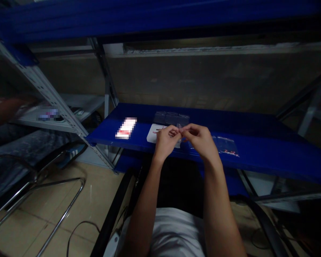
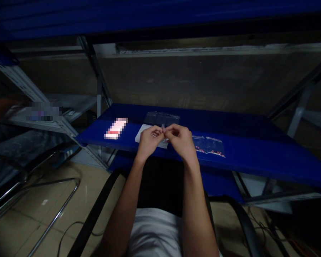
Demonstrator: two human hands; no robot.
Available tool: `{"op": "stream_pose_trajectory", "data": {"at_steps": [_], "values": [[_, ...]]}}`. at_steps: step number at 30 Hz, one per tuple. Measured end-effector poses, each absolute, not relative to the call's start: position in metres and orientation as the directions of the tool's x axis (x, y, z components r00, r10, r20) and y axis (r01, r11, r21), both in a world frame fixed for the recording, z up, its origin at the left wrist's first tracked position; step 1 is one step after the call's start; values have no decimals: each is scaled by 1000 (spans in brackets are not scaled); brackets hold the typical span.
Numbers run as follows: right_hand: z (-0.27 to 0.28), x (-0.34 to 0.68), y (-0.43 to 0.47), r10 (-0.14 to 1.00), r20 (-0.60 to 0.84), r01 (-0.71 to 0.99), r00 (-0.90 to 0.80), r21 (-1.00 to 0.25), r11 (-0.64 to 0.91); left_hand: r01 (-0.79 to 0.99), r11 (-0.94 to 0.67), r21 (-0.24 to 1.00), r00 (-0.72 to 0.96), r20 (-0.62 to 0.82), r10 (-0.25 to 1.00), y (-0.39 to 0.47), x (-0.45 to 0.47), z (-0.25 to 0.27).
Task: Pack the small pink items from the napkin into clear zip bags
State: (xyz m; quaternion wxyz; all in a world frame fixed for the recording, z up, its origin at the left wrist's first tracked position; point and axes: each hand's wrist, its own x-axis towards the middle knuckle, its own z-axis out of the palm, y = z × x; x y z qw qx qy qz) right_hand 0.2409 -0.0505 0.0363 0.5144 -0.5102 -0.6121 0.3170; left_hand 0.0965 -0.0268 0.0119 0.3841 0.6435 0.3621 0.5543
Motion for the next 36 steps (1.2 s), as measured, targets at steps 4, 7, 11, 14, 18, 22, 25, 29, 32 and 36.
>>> {"op": "stream_pose_trajectory", "data": {"at_steps": [4,7,11,14,18,22,25,29,32,36], "values": [[41,245,-54,962,272,268,2,-927,262,-15,-424,906,248,414,876,-22,88,9],[45,246,-55,965,262,293,-24,-921,258,-53,-381,923,318,377,870,-18,83,9],[46,247,-56,951,307,358,-22,-886,294,-97,-352,931,322,364,874,-18,83,9],[44,246,-57,939,345,397,0,-861,316,-116,-347,931,282,366,887,-20,87,10],[42,241,-57,929,355,479,99,-836,268,-69,-367,927,222,373,901,-25,93,11],[40,240,-54,918,369,516,147,-820,247,126,-493,861,186,467,864,-31,95,17],[38,243,-50,939,337,418,72,-865,278,223,-538,813,196,503,842,-35,94,21],[35,247,-49,953,302,293,34,-914,279,250,-560,790,243,509,826,-37,92,23],[32,246,-48,950,309,266,37,-920,289,246,-544,802,211,504,838,-37,94,21],[31,241,-46,929,361,382,75,-872,308,279,-500,820,92,495,864,-37,100,20]]}}
